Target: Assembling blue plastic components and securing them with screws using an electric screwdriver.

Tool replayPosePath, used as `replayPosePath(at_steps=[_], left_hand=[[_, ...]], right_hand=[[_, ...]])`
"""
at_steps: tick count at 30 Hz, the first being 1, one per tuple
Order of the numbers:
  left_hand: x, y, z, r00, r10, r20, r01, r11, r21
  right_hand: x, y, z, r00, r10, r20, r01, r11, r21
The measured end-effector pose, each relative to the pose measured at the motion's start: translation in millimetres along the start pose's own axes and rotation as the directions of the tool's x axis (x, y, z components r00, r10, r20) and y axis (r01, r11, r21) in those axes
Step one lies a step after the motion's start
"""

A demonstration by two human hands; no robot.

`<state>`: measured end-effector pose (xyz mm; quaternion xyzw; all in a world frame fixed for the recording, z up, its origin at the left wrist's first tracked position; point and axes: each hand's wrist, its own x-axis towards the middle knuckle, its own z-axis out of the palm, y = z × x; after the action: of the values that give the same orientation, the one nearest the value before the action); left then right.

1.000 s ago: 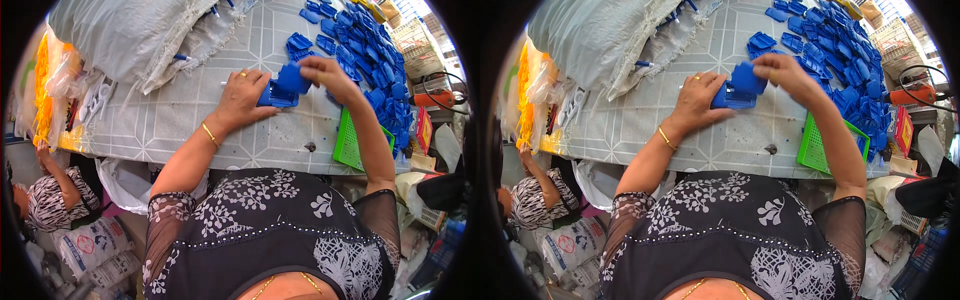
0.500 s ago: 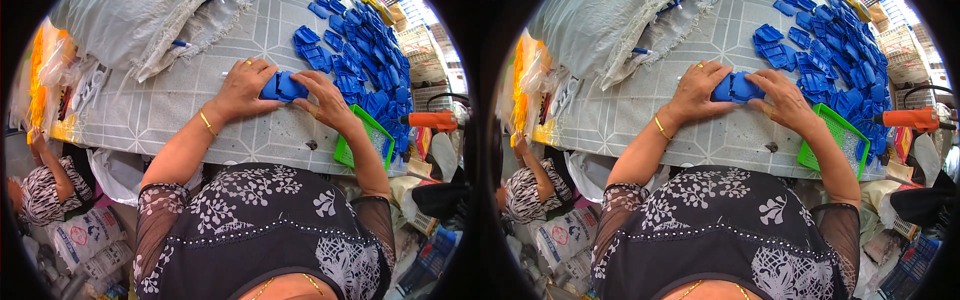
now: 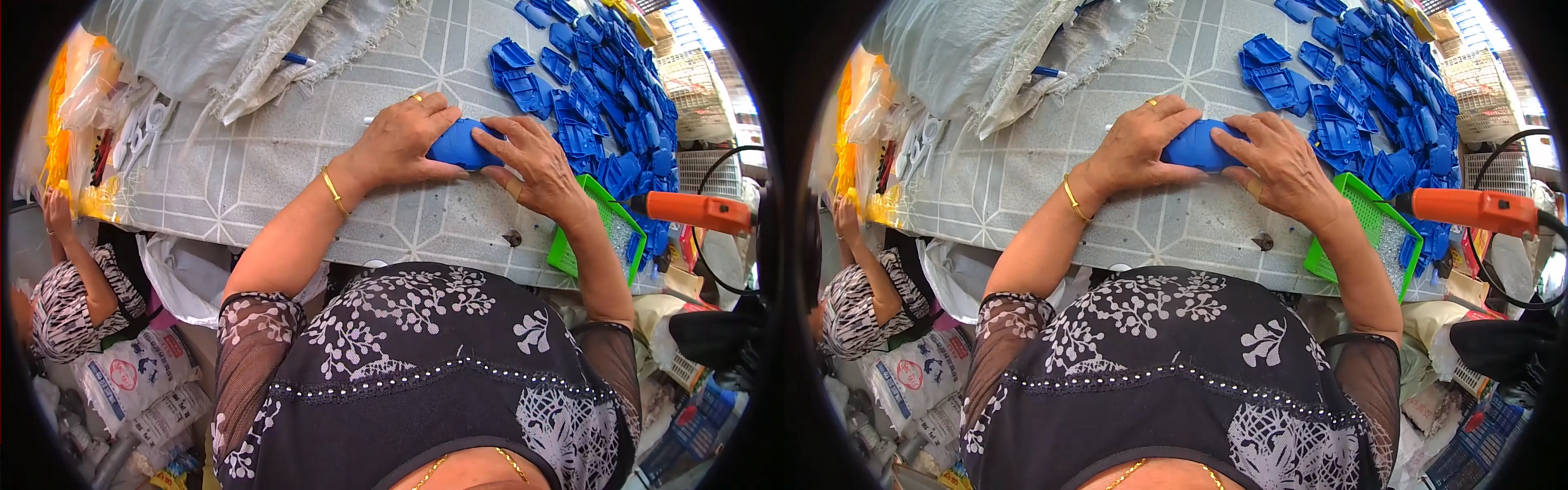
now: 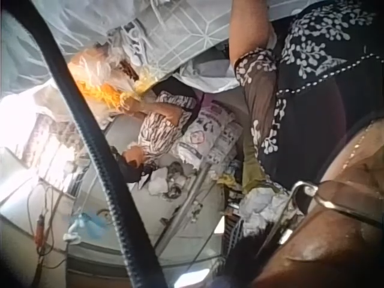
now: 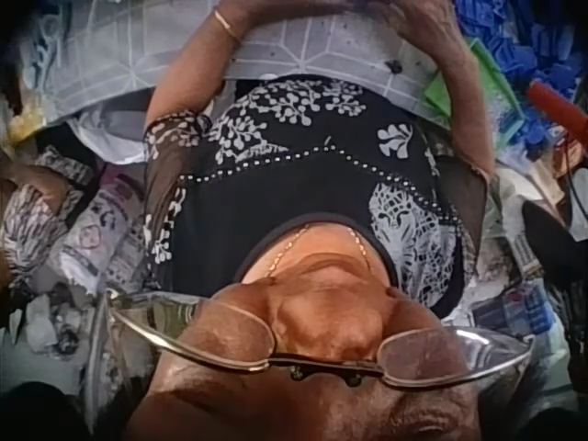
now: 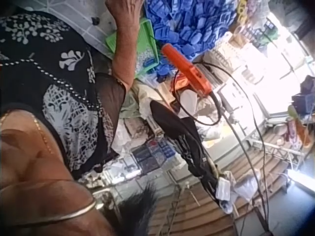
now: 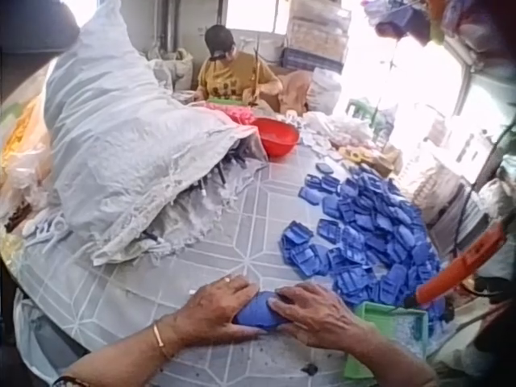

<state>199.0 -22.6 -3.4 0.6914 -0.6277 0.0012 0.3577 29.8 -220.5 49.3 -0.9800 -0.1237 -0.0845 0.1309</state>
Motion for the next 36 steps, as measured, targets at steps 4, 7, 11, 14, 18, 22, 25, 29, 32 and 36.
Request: replayPosePath(at_steps=[4, 7, 11, 14, 18, 22, 25, 29, 32, 36], left_hand=[[3.1, 3.0, 1.9, 0.999, 0.041, -0.019, -0.040, 0.999, 0.026], [8.6, 9.9, 1.2, 0.999, 0.046, -0.006, -0.045, 0.998, 0.032], [11.3, 24.6, 5.4, 0.999, -0.041, -0.005, 0.041, 0.999, 0.018], [7.0, 35.3, 6.5, 1.000, -0.020, -0.010, 0.020, 1.000, 0.019], [12.2, 38.7, 10.5, 1.000, 0.004, -0.003, -0.004, 1.000, 0.006], [16.5, 38.5, 16.4, 0.999, 0.049, 0.004, -0.049, 0.999, 0.000], [16.6, 41.9, 14.5, 0.999, 0.039, 0.004, -0.039, 0.999, -0.005], [13.1, 38.8, 18.1, 0.999, 0.036, 0.011, -0.035, 0.999, -0.029], [18.3, 37.2, 20.2, 0.999, 0.048, 0.024, -0.048, 0.999, -0.012], [18.0, 35.9, 19.5, 0.998, 0.042, 0.043, -0.041, 0.999, -0.013]], right_hand=[[-1.0, 1.7, 4.1, 1.000, 0.017, 0.005, -0.017, 1.000, 0.024], [-10.2, 6.0, 8.0, 0.999, 0.017, -0.049, -0.015, 0.999, 0.032], [-15.0, 0.1, 0.5, 0.996, 0.038, -0.078, -0.037, 0.999, 0.021], [-41.7, -1.1, -35.2, 0.898, 0.051, -0.437, -0.080, 0.996, -0.049], [-130.4, 18.2, -76.6, 0.235, 0.158, -0.959, -0.520, 0.854, 0.014], [-186.9, 76.1, -105.1, -0.098, 0.307, -0.947, -0.470, 0.824, 0.316], [-189.0, 122.6, -118.6, -0.022, 0.517, -0.856, -0.238, 0.829, 0.507], [-188.1, 158.0, -127.2, 0.017, 0.645, -0.764, -0.185, 0.753, 0.632], [-191.1, 158.2, -131.6, 0.095, 0.672, -0.734, -0.085, 0.741, 0.667], [-171.5, 112.8, -120.8, 0.246, 0.704, -0.666, 0.043, 0.679, 0.733]])
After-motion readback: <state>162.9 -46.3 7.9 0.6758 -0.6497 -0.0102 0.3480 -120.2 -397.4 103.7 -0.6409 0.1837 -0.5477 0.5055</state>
